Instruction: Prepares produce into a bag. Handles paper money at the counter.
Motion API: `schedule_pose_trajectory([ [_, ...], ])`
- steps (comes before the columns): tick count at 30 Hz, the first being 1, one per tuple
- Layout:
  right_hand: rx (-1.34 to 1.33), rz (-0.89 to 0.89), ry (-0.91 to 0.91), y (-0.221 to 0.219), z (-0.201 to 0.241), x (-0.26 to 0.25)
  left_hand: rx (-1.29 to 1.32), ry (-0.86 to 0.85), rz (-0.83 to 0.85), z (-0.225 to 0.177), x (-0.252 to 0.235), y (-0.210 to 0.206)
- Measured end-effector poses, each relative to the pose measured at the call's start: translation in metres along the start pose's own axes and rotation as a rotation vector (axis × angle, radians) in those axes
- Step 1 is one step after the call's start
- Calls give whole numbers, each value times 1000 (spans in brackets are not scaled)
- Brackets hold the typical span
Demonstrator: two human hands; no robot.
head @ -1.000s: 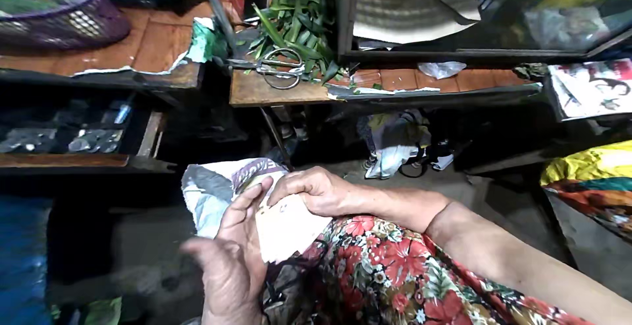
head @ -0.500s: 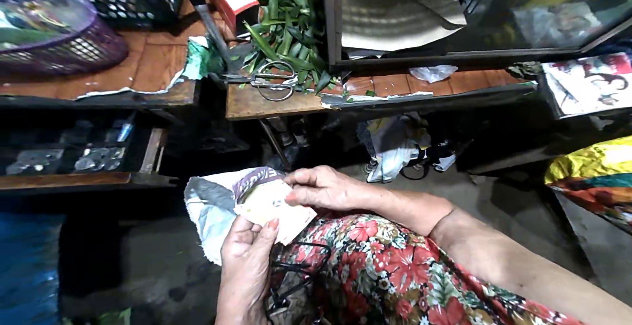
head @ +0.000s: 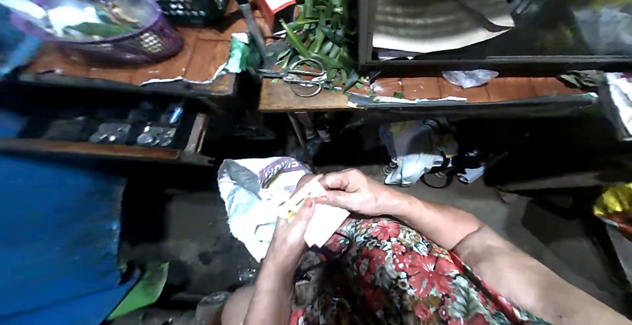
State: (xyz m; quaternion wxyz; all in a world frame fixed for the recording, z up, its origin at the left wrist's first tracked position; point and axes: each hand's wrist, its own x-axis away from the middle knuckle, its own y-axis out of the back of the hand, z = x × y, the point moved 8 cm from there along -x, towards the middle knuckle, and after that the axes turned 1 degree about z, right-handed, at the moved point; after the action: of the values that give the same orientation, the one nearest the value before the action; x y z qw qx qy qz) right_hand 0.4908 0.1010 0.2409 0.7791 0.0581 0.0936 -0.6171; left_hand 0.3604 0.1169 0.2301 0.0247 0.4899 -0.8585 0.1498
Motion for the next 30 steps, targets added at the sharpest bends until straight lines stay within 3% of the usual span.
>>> schedule_pose_trajectory([
  [7,-306,-49,-193,0,-25,4,-41,-136,94,7,-11,-2],
  [10,-220,-63,-121,2,-18,4,-22,-165,73,4,-11,-4],
  [13,-131,-68,-113,3,-13,3,-50,-249,-92,-7,-9,7],
  [16,-128,-41,-133,2,-17,2,-138,-356,-144,-20,-6,16],
  [24,-180,-32,-144,-6,-23,0,-327,-439,-100,-20,-3,15],
  [30,17,-14,-84,-6,-13,0,-334,-513,-36,-18,-2,12],
])
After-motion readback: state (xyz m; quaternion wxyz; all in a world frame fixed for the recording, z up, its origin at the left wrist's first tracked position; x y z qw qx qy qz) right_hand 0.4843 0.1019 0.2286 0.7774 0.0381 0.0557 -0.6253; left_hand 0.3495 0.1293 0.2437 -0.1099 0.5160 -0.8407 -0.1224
